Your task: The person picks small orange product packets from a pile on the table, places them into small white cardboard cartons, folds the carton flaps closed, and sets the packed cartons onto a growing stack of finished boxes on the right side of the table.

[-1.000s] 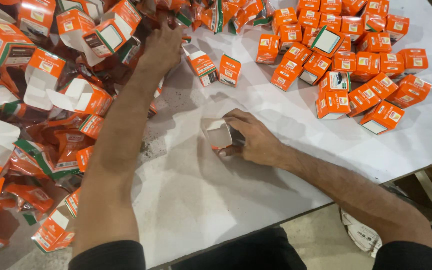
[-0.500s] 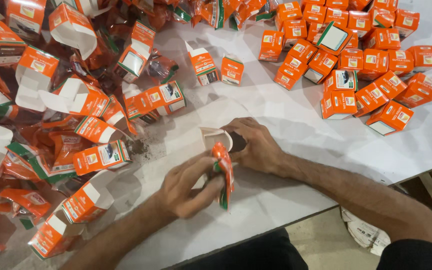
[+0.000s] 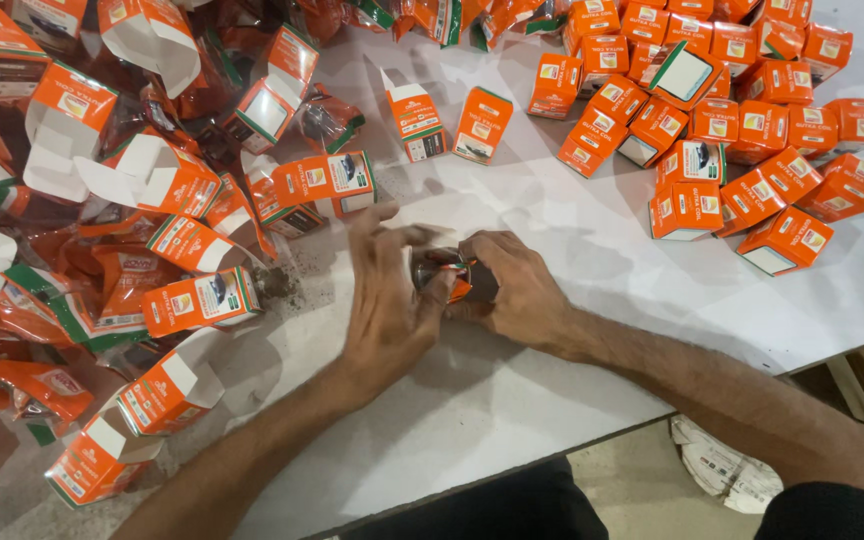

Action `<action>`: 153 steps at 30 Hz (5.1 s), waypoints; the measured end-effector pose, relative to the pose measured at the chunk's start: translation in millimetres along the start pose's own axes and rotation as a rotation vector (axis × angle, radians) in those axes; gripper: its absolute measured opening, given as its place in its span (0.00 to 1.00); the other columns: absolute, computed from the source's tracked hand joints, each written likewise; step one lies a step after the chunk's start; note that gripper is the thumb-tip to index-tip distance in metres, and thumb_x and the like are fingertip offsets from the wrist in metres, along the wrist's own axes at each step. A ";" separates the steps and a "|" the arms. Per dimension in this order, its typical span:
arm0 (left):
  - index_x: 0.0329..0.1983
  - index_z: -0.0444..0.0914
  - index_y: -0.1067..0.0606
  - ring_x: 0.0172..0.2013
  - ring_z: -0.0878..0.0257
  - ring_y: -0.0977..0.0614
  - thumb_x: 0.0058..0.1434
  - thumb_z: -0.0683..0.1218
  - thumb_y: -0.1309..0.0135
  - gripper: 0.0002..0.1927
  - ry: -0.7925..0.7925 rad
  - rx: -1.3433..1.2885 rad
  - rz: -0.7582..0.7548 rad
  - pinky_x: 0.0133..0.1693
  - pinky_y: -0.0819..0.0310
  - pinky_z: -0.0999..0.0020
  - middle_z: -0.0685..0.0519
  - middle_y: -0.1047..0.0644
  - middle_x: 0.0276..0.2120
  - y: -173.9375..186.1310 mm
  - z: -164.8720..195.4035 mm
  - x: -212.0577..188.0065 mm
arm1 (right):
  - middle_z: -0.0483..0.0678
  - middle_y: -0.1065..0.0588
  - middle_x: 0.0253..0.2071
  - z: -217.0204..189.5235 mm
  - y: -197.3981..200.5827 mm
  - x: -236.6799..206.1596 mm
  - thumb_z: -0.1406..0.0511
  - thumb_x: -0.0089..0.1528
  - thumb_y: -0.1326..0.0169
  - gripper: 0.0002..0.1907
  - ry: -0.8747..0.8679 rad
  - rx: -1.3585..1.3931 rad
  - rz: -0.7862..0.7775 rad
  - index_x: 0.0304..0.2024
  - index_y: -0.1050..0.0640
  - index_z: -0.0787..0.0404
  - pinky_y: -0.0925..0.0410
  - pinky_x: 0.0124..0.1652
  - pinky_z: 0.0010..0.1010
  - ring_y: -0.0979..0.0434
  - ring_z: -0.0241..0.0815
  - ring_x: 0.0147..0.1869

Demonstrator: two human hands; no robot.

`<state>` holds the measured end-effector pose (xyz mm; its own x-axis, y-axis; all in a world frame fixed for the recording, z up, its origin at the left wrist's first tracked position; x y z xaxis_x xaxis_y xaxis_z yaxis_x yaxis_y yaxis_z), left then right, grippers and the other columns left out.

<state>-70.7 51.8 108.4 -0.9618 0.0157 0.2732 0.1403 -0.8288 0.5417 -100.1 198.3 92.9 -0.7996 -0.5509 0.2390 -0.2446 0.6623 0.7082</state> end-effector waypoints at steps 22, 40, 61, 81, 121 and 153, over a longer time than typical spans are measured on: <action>0.59 0.35 0.27 0.32 0.64 0.19 0.64 0.43 0.51 0.20 0.383 -0.902 -0.483 0.36 0.22 0.69 0.49 0.20 0.38 -24.8 -51.5 0.4 | 0.68 0.30 0.61 -40.6 -11.5 -15.7 0.63 0.61 0.40 0.31 0.387 -0.532 0.009 0.61 0.30 0.77 0.30 0.57 0.47 0.25 0.61 0.61; 0.54 0.33 0.27 0.64 0.43 0.25 0.58 0.37 0.37 0.20 -0.565 -0.036 -0.088 0.63 0.27 0.51 0.41 0.24 0.60 5.3 13.2 -21.2 | 0.65 0.30 0.65 -0.3 -13.4 -16.1 0.68 0.57 0.36 0.27 0.006 0.037 -0.057 0.48 0.40 0.63 0.26 0.50 0.49 0.24 0.69 0.58; 0.53 0.34 0.29 0.70 0.40 0.33 0.60 0.40 0.40 0.18 -0.748 0.229 -0.072 0.71 0.46 0.38 0.37 0.35 0.69 2.0 25.0 -25.7 | 0.59 0.27 0.55 -7.7 16.0 2.3 0.64 0.57 0.38 0.32 -0.050 -0.434 -0.138 0.62 0.33 0.62 0.31 0.56 0.46 0.25 0.59 0.58; 0.57 0.38 0.30 0.55 0.47 0.22 0.58 0.39 0.42 0.23 -0.679 0.581 0.072 0.51 0.23 0.54 0.43 0.27 0.57 6.2 -8.5 80.6 | 0.60 0.34 0.64 29.8 23.4 1.9 0.62 0.67 0.43 0.40 -0.138 0.320 -0.117 0.74 0.46 0.69 0.34 0.65 0.40 0.29 0.52 0.69; 0.54 0.37 0.28 0.73 0.31 0.49 0.59 0.41 0.39 0.20 -0.403 0.122 -0.126 0.68 0.51 0.35 0.33 0.49 0.73 -8.2 17.0 4.6 | 0.53 0.23 0.53 3.1 7.1 -4.5 0.67 0.49 0.31 0.31 -0.109 0.065 0.034 0.55 0.24 0.60 0.31 0.57 0.43 0.25 0.57 0.60; 0.43 0.34 0.18 0.30 0.68 0.16 0.60 0.43 0.48 0.13 0.228 -0.191 -0.379 0.35 0.21 0.69 0.51 0.16 0.30 -19.3 -52.3 41.3 | 0.62 0.25 0.58 -17.3 -4.9 -10.2 0.67 0.59 0.36 0.27 0.164 -0.174 0.027 0.58 0.28 0.67 0.28 0.56 0.46 0.24 0.62 0.62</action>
<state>-125.5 39.2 67.7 -0.9669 0.2309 -0.1086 -0.2552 -0.8766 0.4080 -81.2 191.8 98.5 -0.7012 -0.6189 0.3540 -0.1146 0.5879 0.8008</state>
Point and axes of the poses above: each hand's wrist, its own x-axis towards the middle knuckle, its own y-axis out of the back of the hand, z = x × y, the point moved 8 cm from there along x, towards the middle knuckle
